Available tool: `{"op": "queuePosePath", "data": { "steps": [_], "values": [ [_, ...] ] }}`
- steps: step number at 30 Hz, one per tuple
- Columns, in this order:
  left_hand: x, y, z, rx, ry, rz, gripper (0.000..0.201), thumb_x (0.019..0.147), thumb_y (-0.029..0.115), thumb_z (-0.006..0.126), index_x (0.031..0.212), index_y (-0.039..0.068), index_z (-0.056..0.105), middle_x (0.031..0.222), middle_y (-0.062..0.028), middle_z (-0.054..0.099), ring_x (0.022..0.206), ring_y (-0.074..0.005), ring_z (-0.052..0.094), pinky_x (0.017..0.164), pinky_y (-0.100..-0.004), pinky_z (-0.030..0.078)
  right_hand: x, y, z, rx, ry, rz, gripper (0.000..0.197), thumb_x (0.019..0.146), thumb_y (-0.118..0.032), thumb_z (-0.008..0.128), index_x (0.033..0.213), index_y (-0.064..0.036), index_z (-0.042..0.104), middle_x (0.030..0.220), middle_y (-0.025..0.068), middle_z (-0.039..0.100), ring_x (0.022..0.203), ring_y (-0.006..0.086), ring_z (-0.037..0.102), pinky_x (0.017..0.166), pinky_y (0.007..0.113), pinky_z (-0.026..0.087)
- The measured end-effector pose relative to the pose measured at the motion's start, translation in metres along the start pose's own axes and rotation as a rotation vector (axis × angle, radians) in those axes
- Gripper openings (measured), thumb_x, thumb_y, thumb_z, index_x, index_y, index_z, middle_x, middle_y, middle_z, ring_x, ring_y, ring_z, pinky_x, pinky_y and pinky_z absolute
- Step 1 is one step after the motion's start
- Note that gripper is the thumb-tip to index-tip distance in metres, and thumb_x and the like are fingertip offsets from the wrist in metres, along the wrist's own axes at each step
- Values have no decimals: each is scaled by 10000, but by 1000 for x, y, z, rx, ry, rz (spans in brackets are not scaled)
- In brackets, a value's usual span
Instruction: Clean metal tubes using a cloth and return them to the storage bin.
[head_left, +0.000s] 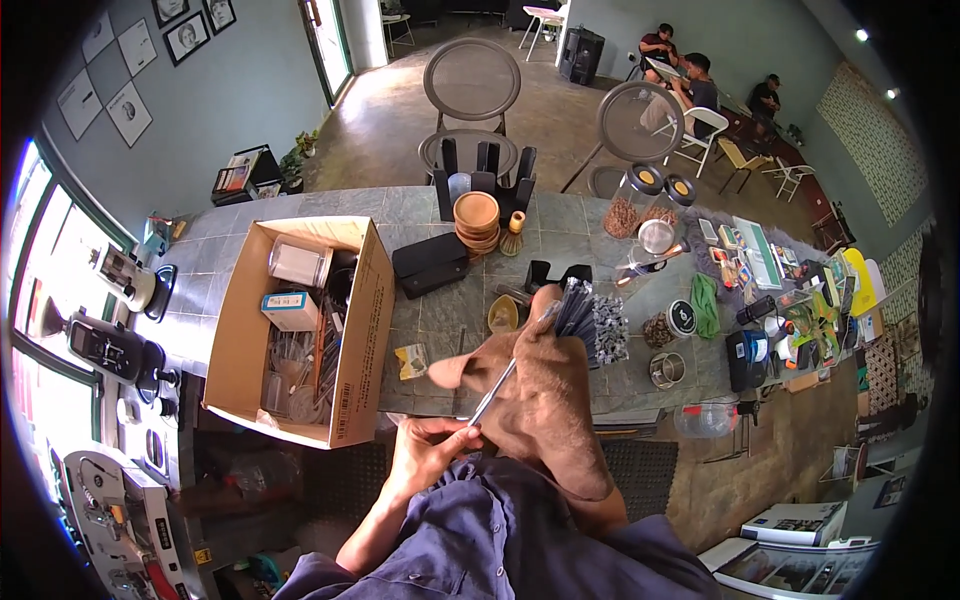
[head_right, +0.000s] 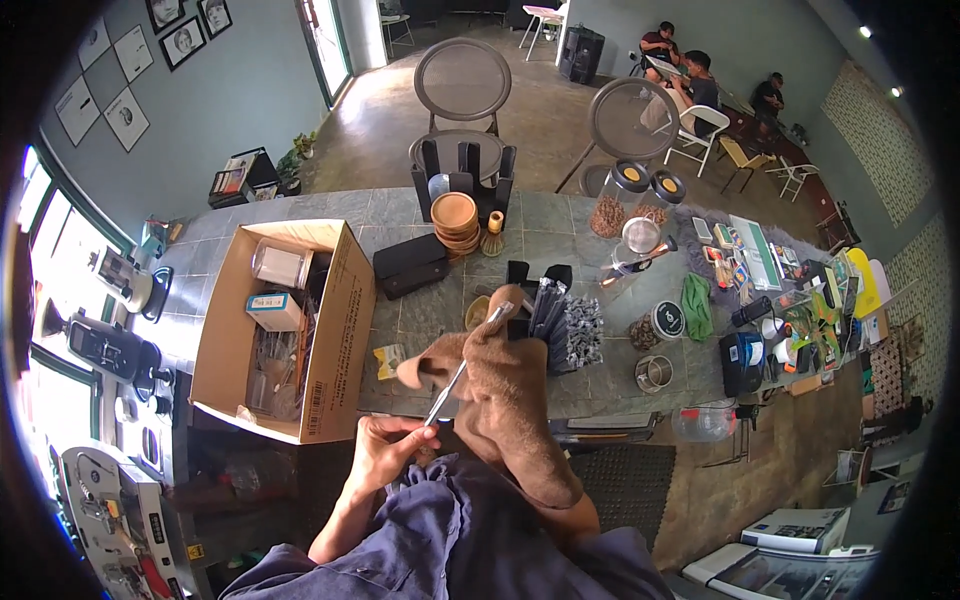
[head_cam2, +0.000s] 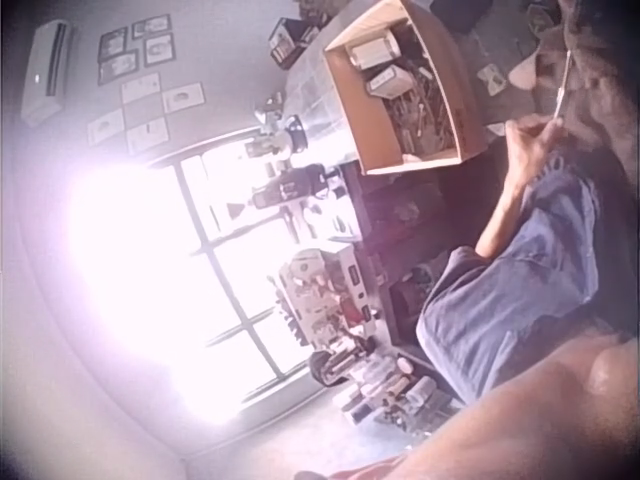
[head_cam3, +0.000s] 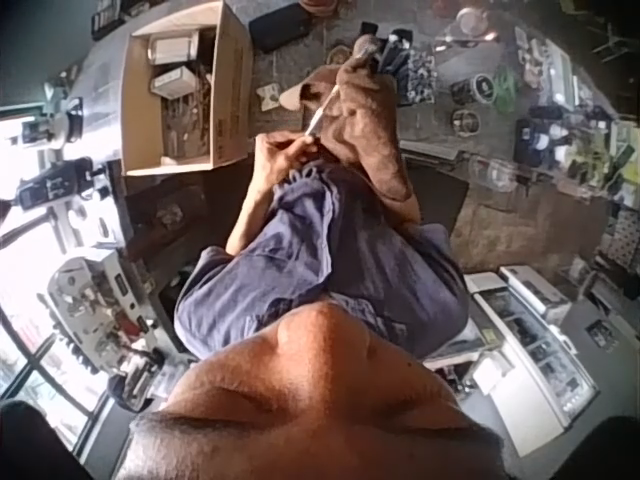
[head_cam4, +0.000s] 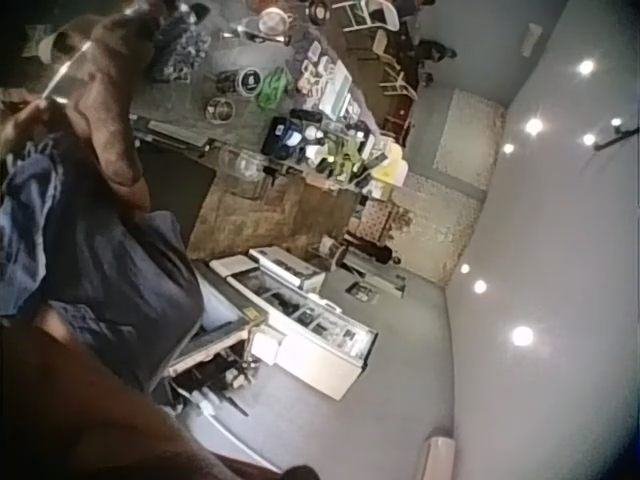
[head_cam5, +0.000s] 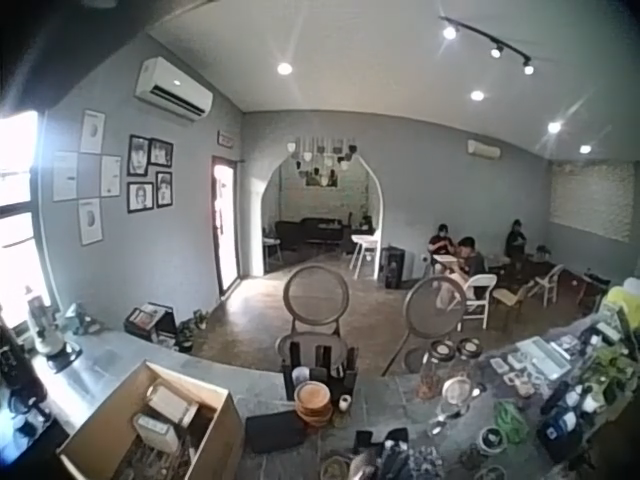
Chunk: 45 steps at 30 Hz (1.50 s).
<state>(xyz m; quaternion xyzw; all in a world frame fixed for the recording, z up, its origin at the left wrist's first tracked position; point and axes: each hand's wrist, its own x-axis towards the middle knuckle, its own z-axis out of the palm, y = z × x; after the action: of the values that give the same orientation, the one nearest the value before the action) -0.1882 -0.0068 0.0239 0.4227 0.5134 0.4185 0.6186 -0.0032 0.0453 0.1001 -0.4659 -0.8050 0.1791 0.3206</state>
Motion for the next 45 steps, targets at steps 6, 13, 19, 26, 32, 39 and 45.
{"op": "queuePosePath", "data": {
  "steps": [6, 13, 19, 26, 32, 39, 45],
  "values": [
    [-12, 5, -10, 6, 13, 9, 122, 957, 83, 787, 992, -30, 816, 808, -128, 784, 679, -130, 728, 610, -263, 610, 67, -39, -48, -589, -268, 9, 193, 837, -137, 715, 999, -225, 656, 850, 52, 684, 767, 305, 673, 732, 356, 549],
    [-17, -1, -14, 16, -81, 18, 121, 968, 90, 778, 1002, -20, 815, 813, -138, 784, 699, -133, 730, 609, -272, 603, 48, -30, -61, 377, 236, 776, 671, 841, -239, 827, 1368, 22, 506, 1078, 76, 679, 976, 155, 646, 932, 270, 525],
    [-12, 6, 8, -98, 56, 13, 149, 965, 83, 781, 1037, -47, 788, 860, -153, 791, 699, -140, 726, 604, -268, 591, 40, -5, -39, -377, -79, 888, 327, 899, -290, 768, 1029, -9, 666, 949, 119, 734, 864, 231, 746, 718, 323, 566],
    [1, 33, 17, 501, -205, 45, 325, 845, 212, 912, 992, -56, 803, 886, -126, 800, 778, -150, 746, 702, -325, 612, -53, 30, 45, -195, 117, 450, 174, 797, -169, 794, 889, -111, 657, 677, -32, 607, 560, 175, 630, 431, 370, 469],
    [24, 80, 30, 482, -11, 230, 291, 838, 177, 904, 999, -38, 795, 870, -75, 774, 763, -117, 713, 679, -275, 559, -54, 1, -13, -1028, -203, -112, 196, 836, -301, 734, 789, -166, 599, 668, -76, 478, 492, 50, 485, 387, 278, 328],
    [56, 64, 49, 303, -58, 244, 140, 919, 113, 830, 930, -24, 810, 859, -59, 733, 694, -110, 662, 594, -259, 511, -63, 24, -8, -773, -116, 34, 254, 872, -400, 663, 766, -178, 602, 810, -59, 491, 545, 49, 504, 389, 301, 324],
    [118, 74, 89, 116, 209, 504, 152, 993, 99, 744, 985, -47, 788, 866, -79, 733, 706, -109, 680, 600, -241, 570, -59, 42, -18, -831, -174, 75, 374, 931, -523, 639, 810, -175, 579, 819, -52, 455, 512, 56, 492, 388, 291, 347]
  ]
}}
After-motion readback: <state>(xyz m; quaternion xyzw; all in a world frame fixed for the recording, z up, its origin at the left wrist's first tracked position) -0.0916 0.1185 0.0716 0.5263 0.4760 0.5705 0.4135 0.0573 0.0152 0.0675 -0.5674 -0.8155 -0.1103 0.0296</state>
